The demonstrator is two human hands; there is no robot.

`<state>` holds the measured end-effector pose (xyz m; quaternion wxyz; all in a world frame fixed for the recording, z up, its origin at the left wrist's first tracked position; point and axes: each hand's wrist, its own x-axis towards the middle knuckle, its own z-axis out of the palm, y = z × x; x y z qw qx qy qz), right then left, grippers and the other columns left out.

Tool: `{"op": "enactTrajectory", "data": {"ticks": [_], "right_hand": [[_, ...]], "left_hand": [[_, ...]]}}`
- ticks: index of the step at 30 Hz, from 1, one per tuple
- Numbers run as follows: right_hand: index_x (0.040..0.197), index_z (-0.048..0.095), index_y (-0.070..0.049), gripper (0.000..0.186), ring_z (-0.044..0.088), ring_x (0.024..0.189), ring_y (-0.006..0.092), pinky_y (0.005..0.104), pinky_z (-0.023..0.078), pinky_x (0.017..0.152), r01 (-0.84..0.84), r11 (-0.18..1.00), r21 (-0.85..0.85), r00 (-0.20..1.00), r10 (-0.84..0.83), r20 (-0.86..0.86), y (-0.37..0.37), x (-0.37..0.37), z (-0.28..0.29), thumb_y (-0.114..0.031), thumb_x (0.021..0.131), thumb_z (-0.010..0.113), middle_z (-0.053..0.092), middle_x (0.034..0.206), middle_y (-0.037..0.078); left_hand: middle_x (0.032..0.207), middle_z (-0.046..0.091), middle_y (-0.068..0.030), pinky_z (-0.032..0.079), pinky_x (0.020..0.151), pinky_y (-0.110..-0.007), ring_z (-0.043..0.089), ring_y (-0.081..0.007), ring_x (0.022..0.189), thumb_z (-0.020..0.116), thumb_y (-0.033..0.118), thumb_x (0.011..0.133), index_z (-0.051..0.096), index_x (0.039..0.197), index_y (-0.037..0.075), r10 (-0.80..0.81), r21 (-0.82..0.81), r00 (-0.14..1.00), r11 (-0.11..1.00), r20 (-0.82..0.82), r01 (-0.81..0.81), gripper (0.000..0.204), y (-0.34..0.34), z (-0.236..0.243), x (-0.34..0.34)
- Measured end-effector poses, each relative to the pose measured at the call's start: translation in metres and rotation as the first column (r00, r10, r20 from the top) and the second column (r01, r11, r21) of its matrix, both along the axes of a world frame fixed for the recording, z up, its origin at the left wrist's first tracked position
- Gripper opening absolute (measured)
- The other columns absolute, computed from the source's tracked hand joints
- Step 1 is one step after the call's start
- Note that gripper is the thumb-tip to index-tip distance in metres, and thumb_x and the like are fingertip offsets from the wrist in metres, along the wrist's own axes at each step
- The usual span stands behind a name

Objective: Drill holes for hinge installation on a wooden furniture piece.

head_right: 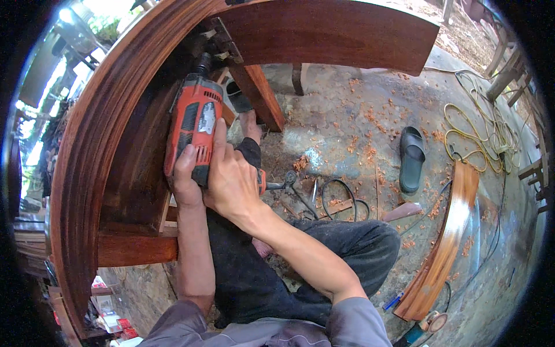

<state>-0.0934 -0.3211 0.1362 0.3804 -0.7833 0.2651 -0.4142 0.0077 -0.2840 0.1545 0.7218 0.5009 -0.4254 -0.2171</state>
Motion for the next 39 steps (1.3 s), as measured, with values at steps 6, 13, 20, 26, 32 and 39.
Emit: {"op": "enactTrajectory", "data": {"ticks": [6, 13, 20, 26, 32, 39], "right_hand": [[0.154, 0.001, 0.004, 0.115, 0.065, 0.089, 0.0519, 0.0544, 0.053, 0.075, -0.004, 1.000, -0.029, 0.999, 0.002, -0.048, -0.002, -0.001, 0.001, -0.008, 0.066, 0.076, 0.063, 0.103, 0.035], [0.153, 0.005, 0.005, 0.114, 0.066, 0.090, 0.0513, 0.0532, 0.055, 0.075, 0.008, 0.999, -0.033, 1.000, -0.009, -0.028, 0.002, 0.004, 0.006, -0.009, 0.066, 0.077, 0.065, 0.105, 0.034], [0.153, 0.005, 0.004, 0.113, 0.066, 0.090, 0.0515, 0.0531, 0.055, 0.075, 0.038, 0.997, -0.067, 0.994, -0.044, -0.100, 0.005, 0.006, 0.008, -0.013, 0.068, 0.078, 0.066, 0.103, 0.034], [0.153, 0.007, 0.004, 0.112, 0.066, 0.092, 0.0523, 0.0540, 0.054, 0.077, 0.036, 0.999, 0.038, 0.991, -0.031, -0.127, 0.012, 0.005, 0.010, -0.017, 0.070, 0.079, 0.064, 0.105, 0.036], [0.154, 0.007, 0.002, 0.114, 0.066, 0.089, 0.0523, 0.0543, 0.054, 0.076, 0.045, 0.999, 0.011, 0.993, -0.044, -0.110, 0.011, 0.007, 0.008, -0.012, 0.066, 0.078, 0.065, 0.103, 0.035], [0.155, 0.002, 0.001, 0.118, 0.066, 0.091, 0.0515, 0.0538, 0.055, 0.077, 0.012, 1.000, 0.025, 1.000, -0.012, -0.022, 0.012, 0.007, -0.001, -0.012, 0.067, 0.080, 0.065, 0.105, 0.035]], "left_hand": [[0.133, 0.060, -0.0167, 0.047, 0.104, -0.040, 0.059, -0.0261, 0.120, 0.062, 0.026, 0.082, 0.048, 0.142, -0.001, -0.050, -0.056, 0.998, 0.997, -0.033, 0.048, 0.067, -0.004, 0.000, 0.002], [0.133, 0.059, -0.0143, 0.045, 0.105, -0.038, 0.059, -0.0243, 0.121, 0.068, 0.030, 0.082, 0.049, 0.142, 0.001, -0.009, -0.052, 1.000, 0.999, 0.027, 0.010, 0.070, 0.001, 0.004, 0.009], [0.132, 0.061, -0.0126, 0.046, 0.104, -0.037, 0.059, -0.0220, 0.120, 0.072, 0.030, 0.080, 0.049, 0.142, 0.002, -0.037, -0.074, 0.998, 0.997, -0.044, 0.034, 0.072, 0.004, 0.004, 0.011], [0.132, 0.061, -0.0115, 0.046, 0.104, -0.037, 0.059, -0.0212, 0.120, 0.072, 0.029, 0.081, 0.049, 0.143, 0.003, 0.003, -0.025, 1.000, 1.000, -0.005, -0.003, 0.072, 0.008, 0.003, 0.011], [0.134, 0.059, -0.0125, 0.044, 0.106, -0.038, 0.058, -0.0225, 0.122, 0.071, 0.029, 0.081, 0.051, 0.141, 0.002, -0.004, -0.049, 1.000, 0.999, 0.005, 0.004, 0.069, 0.005, 0.003, 0.013], [0.139, 0.055, -0.0199, 0.042, 0.109, -0.041, 0.056, -0.0291, 0.126, 0.059, 0.031, 0.082, 0.046, 0.143, -0.003, 0.008, 0.015, 0.985, 1.000, 0.171, -0.011, 0.071, 0.009, 0.006, 0.010]]}}
